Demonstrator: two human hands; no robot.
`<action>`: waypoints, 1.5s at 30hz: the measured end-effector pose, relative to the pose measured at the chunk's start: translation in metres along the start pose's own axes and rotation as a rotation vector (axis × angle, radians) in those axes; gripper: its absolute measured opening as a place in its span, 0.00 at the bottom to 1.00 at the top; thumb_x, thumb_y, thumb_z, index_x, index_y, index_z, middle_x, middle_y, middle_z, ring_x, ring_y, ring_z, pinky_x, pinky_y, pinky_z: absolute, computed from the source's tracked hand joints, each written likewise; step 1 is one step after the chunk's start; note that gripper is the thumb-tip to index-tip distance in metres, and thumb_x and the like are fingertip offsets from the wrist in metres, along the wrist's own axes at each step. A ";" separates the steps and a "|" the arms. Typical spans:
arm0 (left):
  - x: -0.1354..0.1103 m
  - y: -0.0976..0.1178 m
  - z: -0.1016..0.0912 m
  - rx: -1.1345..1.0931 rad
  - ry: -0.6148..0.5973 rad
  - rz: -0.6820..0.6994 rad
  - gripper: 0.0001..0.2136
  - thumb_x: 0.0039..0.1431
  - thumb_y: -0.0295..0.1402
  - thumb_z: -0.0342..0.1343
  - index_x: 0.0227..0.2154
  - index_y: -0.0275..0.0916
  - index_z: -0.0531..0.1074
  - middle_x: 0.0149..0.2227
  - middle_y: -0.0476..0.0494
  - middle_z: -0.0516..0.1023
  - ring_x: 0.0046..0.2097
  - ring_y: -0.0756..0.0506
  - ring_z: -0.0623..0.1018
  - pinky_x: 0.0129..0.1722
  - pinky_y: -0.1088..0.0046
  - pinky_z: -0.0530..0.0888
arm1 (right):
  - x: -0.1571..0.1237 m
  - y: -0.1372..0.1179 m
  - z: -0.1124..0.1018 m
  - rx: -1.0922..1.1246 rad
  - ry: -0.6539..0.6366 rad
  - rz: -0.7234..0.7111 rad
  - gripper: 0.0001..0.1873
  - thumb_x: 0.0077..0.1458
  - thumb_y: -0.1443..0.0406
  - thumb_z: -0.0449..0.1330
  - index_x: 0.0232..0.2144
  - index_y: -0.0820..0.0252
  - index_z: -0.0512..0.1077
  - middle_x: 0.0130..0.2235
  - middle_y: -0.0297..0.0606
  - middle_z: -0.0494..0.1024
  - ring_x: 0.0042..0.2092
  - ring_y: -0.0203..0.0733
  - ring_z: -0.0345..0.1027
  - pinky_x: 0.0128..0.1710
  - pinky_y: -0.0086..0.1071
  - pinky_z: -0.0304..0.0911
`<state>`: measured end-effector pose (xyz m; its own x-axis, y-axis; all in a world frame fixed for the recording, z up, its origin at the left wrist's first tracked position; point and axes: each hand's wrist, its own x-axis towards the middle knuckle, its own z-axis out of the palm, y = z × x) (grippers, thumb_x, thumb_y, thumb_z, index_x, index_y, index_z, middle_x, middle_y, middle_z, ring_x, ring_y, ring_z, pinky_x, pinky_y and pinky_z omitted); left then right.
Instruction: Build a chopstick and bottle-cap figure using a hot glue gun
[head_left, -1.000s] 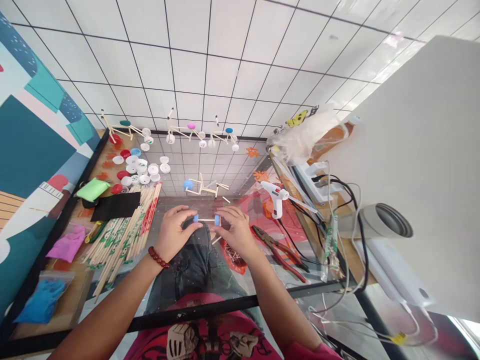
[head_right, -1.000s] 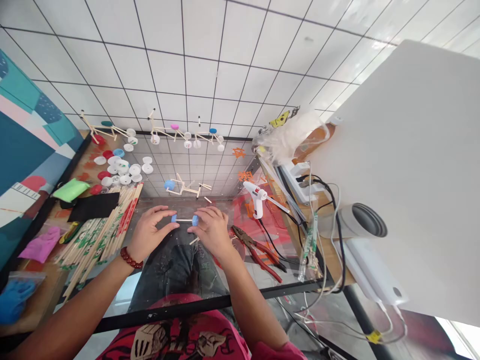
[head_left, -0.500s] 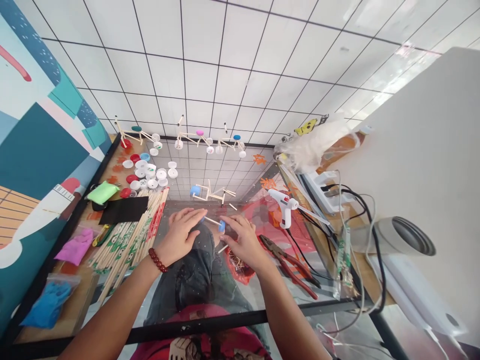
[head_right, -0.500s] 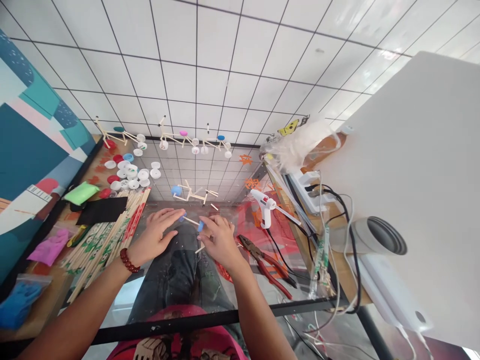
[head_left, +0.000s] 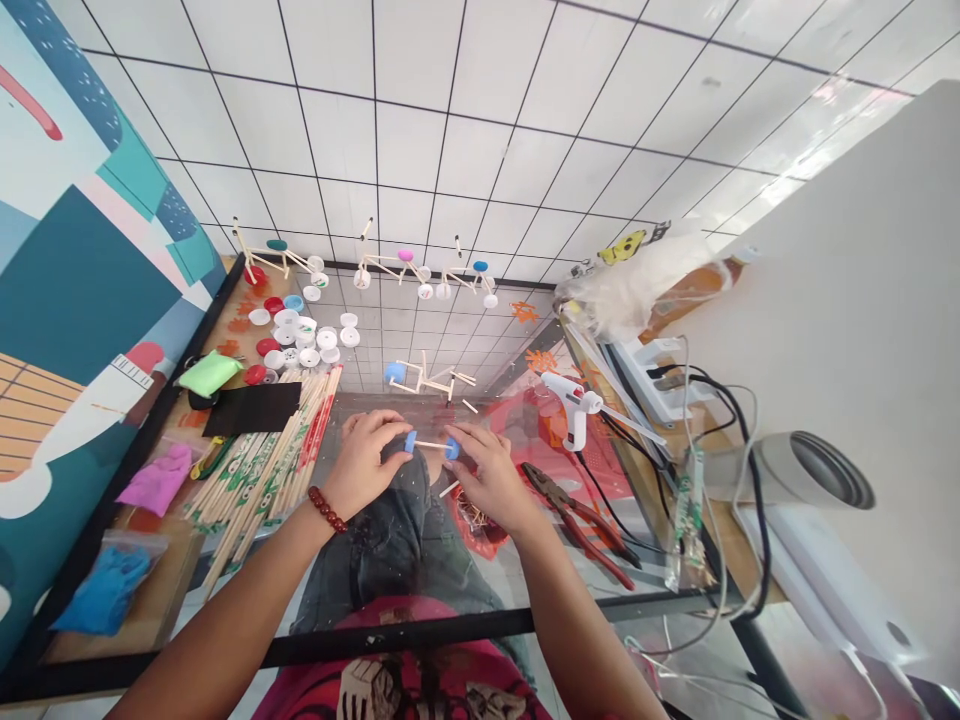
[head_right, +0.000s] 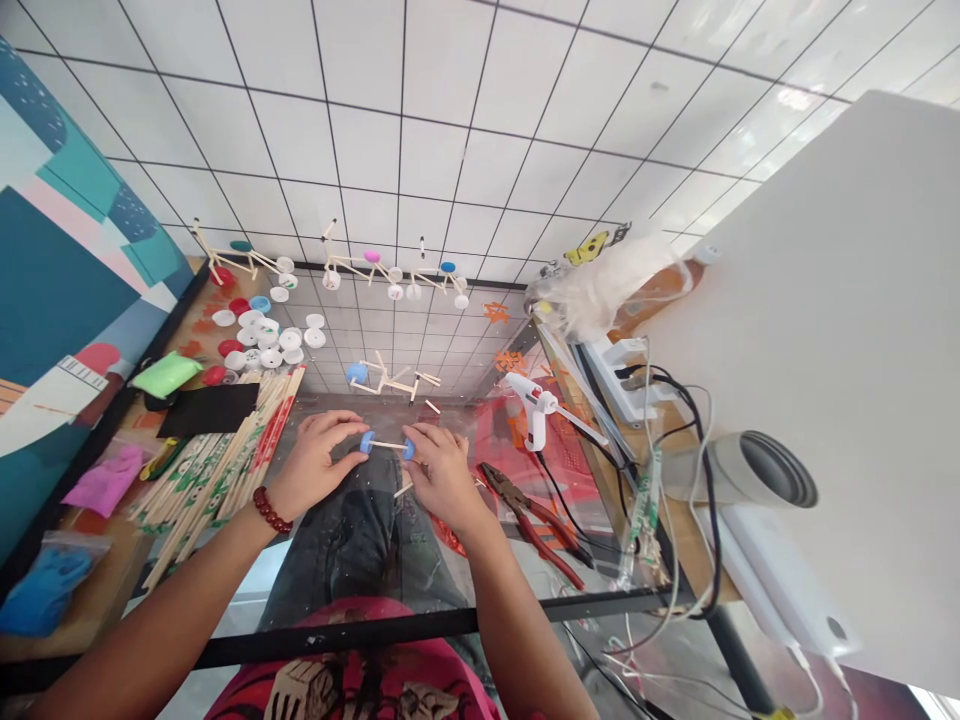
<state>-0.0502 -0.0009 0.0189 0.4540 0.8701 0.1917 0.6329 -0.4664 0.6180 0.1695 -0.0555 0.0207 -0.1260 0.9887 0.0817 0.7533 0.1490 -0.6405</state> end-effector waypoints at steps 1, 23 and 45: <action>0.000 0.000 0.000 -0.012 0.008 -0.002 0.11 0.56 0.30 0.60 0.43 0.43 0.75 0.50 0.43 0.78 0.53 0.39 0.75 0.58 0.53 0.60 | 0.000 0.000 0.000 0.009 0.001 -0.016 0.23 0.57 0.69 0.58 0.55 0.54 0.69 0.55 0.44 0.75 0.56 0.50 0.67 0.55 0.47 0.52; 0.001 0.005 0.007 -0.014 0.050 -0.060 0.12 0.52 0.30 0.64 0.41 0.44 0.76 0.46 0.44 0.81 0.52 0.39 0.77 0.62 0.48 0.53 | 0.004 0.010 0.006 0.069 0.122 0.005 0.16 0.53 0.70 0.61 0.45 0.52 0.74 0.46 0.38 0.81 0.50 0.49 0.72 0.53 0.48 0.53; 0.003 0.000 -0.024 -0.253 0.414 -0.144 0.10 0.62 0.37 0.54 0.32 0.40 0.77 0.26 0.50 0.79 0.30 0.48 0.79 0.34 0.71 0.76 | 0.000 0.004 -0.012 0.255 0.299 -0.081 0.26 0.55 0.67 0.60 0.57 0.52 0.67 0.54 0.43 0.72 0.46 0.43 0.71 0.54 0.43 0.65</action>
<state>-0.0638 0.0050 0.0374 0.0543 0.9370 0.3452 0.4760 -0.3282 0.8159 0.1805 -0.0544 0.0270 0.0429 0.9414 0.3345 0.5598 0.2546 -0.7885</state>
